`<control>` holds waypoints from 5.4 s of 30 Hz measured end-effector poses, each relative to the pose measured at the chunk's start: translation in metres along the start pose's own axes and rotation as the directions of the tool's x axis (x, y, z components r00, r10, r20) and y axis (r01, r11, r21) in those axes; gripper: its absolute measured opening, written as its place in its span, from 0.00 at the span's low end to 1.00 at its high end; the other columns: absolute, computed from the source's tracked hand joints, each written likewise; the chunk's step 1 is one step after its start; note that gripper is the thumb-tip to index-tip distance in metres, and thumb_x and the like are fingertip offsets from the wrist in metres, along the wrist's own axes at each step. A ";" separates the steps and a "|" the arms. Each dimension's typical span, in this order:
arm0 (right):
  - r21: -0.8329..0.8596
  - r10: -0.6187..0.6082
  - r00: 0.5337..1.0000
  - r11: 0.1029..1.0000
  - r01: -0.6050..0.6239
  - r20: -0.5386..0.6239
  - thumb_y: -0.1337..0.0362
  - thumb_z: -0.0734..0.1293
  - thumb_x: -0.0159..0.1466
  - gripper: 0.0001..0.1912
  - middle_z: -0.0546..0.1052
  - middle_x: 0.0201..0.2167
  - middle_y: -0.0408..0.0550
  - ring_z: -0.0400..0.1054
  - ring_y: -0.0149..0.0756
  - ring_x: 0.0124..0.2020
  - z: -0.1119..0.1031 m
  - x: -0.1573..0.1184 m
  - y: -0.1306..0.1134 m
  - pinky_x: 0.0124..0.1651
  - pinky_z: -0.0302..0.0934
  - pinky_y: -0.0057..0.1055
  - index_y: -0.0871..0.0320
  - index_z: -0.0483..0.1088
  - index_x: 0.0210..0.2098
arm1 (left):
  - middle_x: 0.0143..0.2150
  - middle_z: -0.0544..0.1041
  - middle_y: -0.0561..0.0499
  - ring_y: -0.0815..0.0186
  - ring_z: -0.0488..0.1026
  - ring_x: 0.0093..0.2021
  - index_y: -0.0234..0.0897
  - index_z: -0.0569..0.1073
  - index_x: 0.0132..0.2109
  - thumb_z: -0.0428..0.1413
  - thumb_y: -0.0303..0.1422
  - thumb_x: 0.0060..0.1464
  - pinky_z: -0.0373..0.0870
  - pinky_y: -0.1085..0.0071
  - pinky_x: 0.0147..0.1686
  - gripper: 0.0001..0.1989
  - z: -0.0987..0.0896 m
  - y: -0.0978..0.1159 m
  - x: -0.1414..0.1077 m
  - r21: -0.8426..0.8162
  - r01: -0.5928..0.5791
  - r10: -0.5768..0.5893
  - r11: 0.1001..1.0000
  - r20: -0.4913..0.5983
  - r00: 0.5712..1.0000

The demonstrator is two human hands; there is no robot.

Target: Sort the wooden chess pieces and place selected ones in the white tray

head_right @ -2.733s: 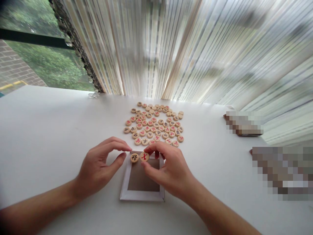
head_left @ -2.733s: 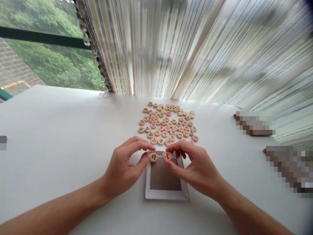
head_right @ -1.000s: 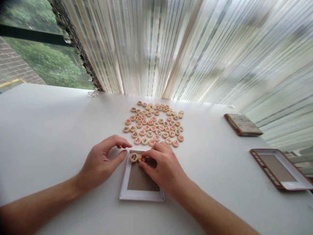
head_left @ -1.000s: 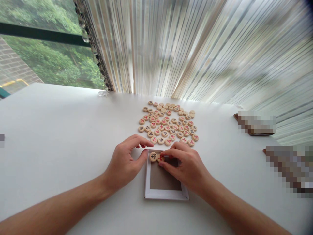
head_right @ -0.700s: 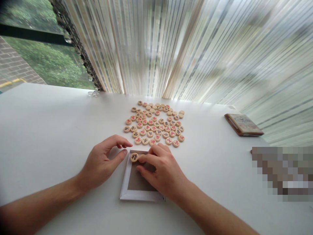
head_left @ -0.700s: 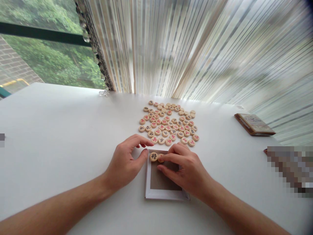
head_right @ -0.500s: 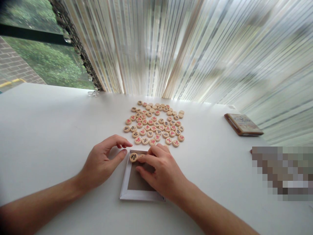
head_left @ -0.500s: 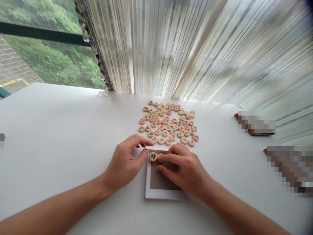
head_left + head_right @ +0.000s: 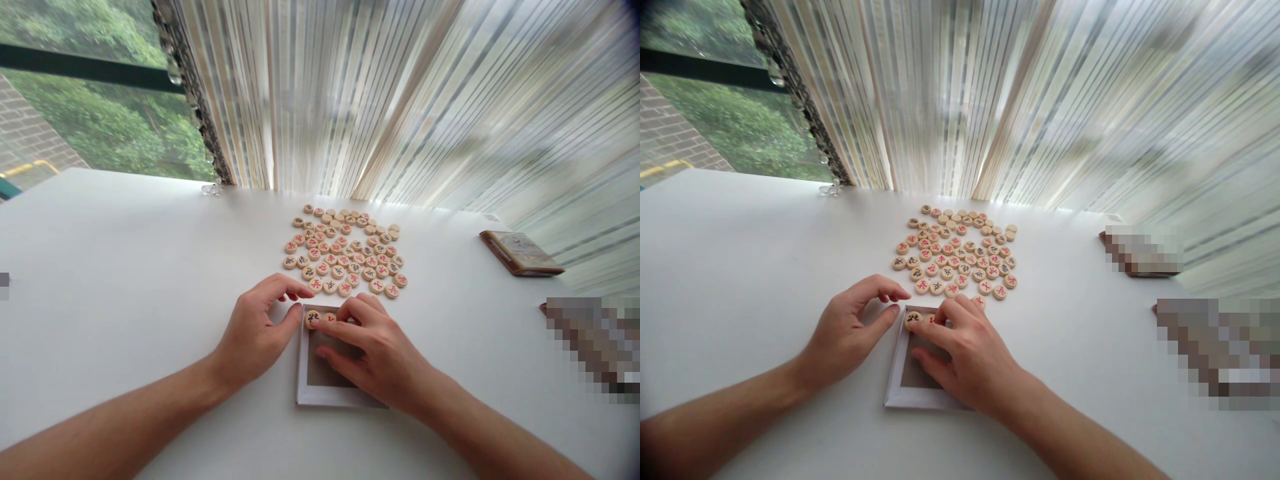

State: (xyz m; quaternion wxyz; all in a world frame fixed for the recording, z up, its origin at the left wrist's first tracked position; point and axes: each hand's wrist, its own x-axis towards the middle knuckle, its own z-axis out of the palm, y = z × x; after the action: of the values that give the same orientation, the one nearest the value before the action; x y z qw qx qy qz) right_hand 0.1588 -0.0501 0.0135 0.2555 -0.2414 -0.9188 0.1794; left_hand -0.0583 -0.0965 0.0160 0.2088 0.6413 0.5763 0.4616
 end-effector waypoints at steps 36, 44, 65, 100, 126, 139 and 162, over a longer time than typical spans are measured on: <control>-0.015 0.060 0.991 0.998 -0.063 -0.116 0.69 0.74 0.65 0.03 0.74 0.29 0.49 0.66 0.41 0.33 0.000 0.004 0.013 0.37 0.61 0.36 0.59 0.83 0.37 | 0.40 0.81 0.52 0.64 0.75 0.41 0.39 0.80 0.43 0.57 0.24 0.59 0.71 0.69 0.45 0.10 0.000 -0.002 -0.001 -0.025 0.019 -0.019 1.000 0.007 1.000; 0.001 0.066 0.990 0.998 -0.066 -0.128 0.69 0.74 0.64 0.03 0.74 0.30 0.48 0.67 0.40 0.34 0.000 0.003 0.013 0.37 0.61 0.35 0.57 0.83 0.38 | 0.40 0.81 0.52 0.64 0.75 0.42 0.39 0.81 0.43 0.57 0.24 0.59 0.71 0.69 0.45 0.10 0.001 -0.003 -0.001 -0.035 0.020 -0.020 0.999 0.001 1.000; 0.054 0.089 0.973 0.995 -0.079 -0.211 0.68 0.69 0.67 0.05 0.76 0.28 0.47 0.71 0.39 0.32 -0.003 0.007 0.012 0.36 0.63 0.35 0.57 0.80 0.36 | 0.43 0.83 0.48 0.60 0.78 0.41 0.38 0.80 0.45 0.59 0.33 0.59 0.73 0.65 0.43 0.09 -0.017 -0.034 0.028 -0.045 0.094 -0.101 0.995 -0.211 0.972; -0.026 0.073 0.947 0.996 -0.085 -0.314 0.69 0.67 0.69 0.10 0.73 0.26 0.46 0.68 0.37 0.30 -0.007 0.010 0.021 0.36 0.62 0.35 0.57 0.76 0.32 | 0.41 0.83 0.48 0.60 0.78 0.40 0.38 0.79 0.45 0.57 0.34 0.61 0.73 0.64 0.44 0.09 -0.014 -0.038 0.032 -0.016 0.115 -0.116 0.993 -0.181 0.977; -0.013 0.139 0.909 0.988 -0.156 -0.393 0.66 0.68 0.69 0.12 0.73 0.24 0.43 0.66 0.35 0.28 -0.017 0.012 0.028 0.34 0.62 0.33 0.56 0.74 0.28 | 0.37 0.84 0.49 0.61 0.78 0.37 0.38 0.79 0.44 0.57 0.33 0.59 0.73 0.65 0.41 0.08 -0.015 -0.033 0.032 0.019 0.073 -0.067 0.997 -0.206 0.976; 0.170 0.523 0.748 0.849 -0.501 -0.408 0.51 0.70 0.67 0.18 0.76 0.23 0.46 0.64 0.36 0.25 -0.037 0.011 0.071 0.29 0.58 0.32 0.59 0.81 0.30 | 0.38 0.83 0.49 0.61 0.77 0.38 0.37 0.78 0.45 0.56 0.32 0.59 0.71 0.65 0.42 0.09 -0.015 -0.034 0.031 -0.002 0.077 -0.076 0.997 -0.176 0.981; -0.040 0.628 0.776 0.776 -0.630 -0.052 0.47 0.75 0.58 0.19 0.77 0.24 0.45 0.68 0.37 0.27 -0.055 0.011 0.081 0.33 0.59 0.34 0.57 0.84 0.34 | 0.39 0.83 0.49 0.60 0.76 0.39 0.37 0.79 0.45 0.57 0.33 0.58 0.71 0.65 0.43 0.10 -0.014 -0.034 0.031 -0.023 0.107 -0.109 0.994 -0.167 0.980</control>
State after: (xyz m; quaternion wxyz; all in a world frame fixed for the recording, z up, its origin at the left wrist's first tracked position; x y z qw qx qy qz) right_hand 0.2092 0.0336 0.0250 0.1905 -0.5445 -0.7854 0.2246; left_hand -0.0914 -0.0624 0.0063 0.1886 0.5665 0.6225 0.5060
